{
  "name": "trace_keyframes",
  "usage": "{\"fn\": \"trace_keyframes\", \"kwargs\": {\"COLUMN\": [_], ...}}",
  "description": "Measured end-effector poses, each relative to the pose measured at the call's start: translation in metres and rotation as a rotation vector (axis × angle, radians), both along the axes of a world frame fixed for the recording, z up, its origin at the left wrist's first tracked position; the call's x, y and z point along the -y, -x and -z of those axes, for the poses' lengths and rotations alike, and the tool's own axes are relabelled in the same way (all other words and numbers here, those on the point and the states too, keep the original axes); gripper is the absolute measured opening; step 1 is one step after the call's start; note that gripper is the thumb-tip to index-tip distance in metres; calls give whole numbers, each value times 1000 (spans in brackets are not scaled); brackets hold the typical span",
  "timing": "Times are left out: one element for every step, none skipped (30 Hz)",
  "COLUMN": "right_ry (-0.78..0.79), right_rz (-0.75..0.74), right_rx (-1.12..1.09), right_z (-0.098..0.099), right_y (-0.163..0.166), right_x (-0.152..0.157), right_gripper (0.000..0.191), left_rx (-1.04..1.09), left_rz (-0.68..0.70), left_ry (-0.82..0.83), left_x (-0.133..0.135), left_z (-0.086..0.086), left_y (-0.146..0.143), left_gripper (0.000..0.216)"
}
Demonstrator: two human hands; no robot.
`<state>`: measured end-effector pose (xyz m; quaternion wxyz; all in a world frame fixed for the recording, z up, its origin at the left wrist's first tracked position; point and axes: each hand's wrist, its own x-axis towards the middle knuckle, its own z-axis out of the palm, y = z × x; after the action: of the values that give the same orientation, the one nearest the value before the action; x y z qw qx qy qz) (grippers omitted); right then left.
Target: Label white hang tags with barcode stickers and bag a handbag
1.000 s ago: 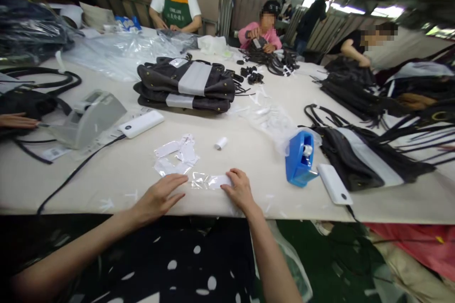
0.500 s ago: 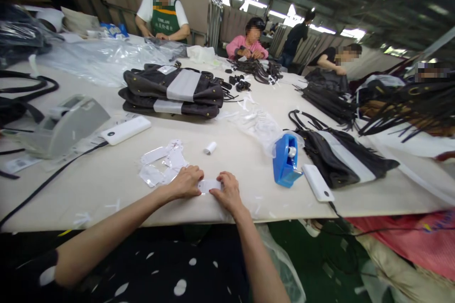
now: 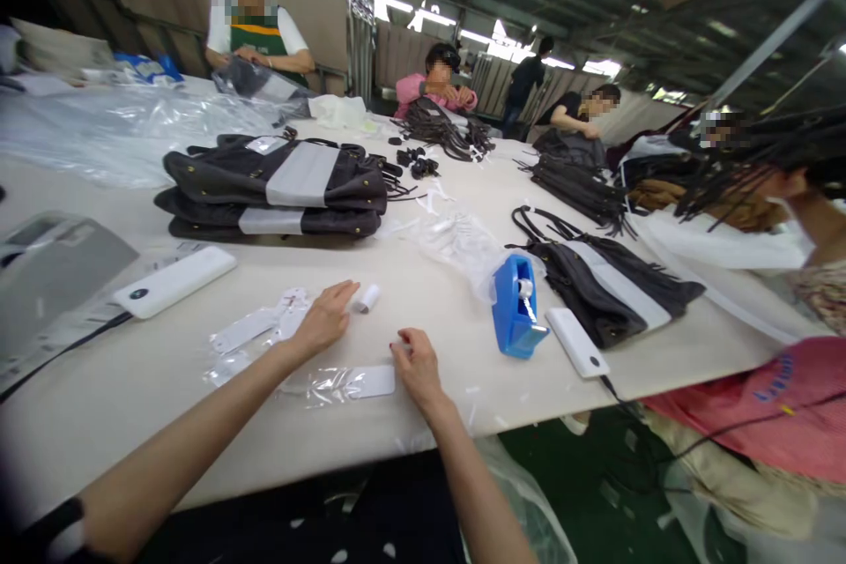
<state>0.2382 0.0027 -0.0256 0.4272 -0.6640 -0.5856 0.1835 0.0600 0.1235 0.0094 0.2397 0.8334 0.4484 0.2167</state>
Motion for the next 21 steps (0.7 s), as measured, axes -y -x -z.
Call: {"fn": "trace_keyframes", "kwargs": {"right_ry": [-7,-15,-23,-31,-37,-41,-43,-43,-42,-42,-43,-44,-45,-46,-47,-49,-52,-57,-66,-77,-91], "right_rz": [0,-1,-1,-2,-3,-4,-6,-9,-12,-16,-18,-18,-16,-11,-2,9,25,46,70,97,128], "right_rx": [6,10,11,11,6,-1,-12,-24,-36,-49,-61,-73,-85,-96,-106,-114,-119,-120,-117,-109,-99], "right_z": [1,3,5,7,10,12,13,15,15,16,16,15,14,13,12,11,9,6,3,0,-5], "right_y": [-1,-1,-1,-2,-2,-2,-3,-3,-4,-4,-5,-5,-4,-4,-4,-4,-5,-6,-8,-11,-15], "right_x": [-4,-7,-8,-9,-8,-7,-6,-5,-5,-5,-5,-6,-7,-7,-7,-6,-4,-1,2,6,10], "right_gripper": [18,17,16,15,16,16,17,17,18,18,18,17,17,17,17,17,17,18,18,18,19], "left_rx": [12,21,38,61,92,133,183,240,302,365,425,479,525,562,590,620,655,683,706,704,658], "left_rz": [11,20,23,18,1,-29,-69,-115,-157,-191,-213,-223,-225,-222,-216,-211,-207,-200,-190,-166,-116], "left_ry": [23,50,83,121,162,206,256,310,369,431,495,558,616,666,707,745,783,824,868,913,950], "left_x": [-8,-15,-21,-26,-29,-31,-30,-29,-25,-21,-15,-9,-2,5,13,21,30,39,48,58,68], "left_z": [2,3,5,6,6,5,3,0,-4,-9,-14,-20,-26,-31,-36,-40,-43,-45,-46,-45,-44], "left_y": [-7,-13,-19,-23,-27,-30,-31,-32,-32,-31,-29,-27,-24,-21,-19,-17,-16,-17,-18,-22,-26], "left_gripper": [56,55,51,44,36,27,21,21,25,29,31,32,32,32,33,35,36,36,36,36,35]}}
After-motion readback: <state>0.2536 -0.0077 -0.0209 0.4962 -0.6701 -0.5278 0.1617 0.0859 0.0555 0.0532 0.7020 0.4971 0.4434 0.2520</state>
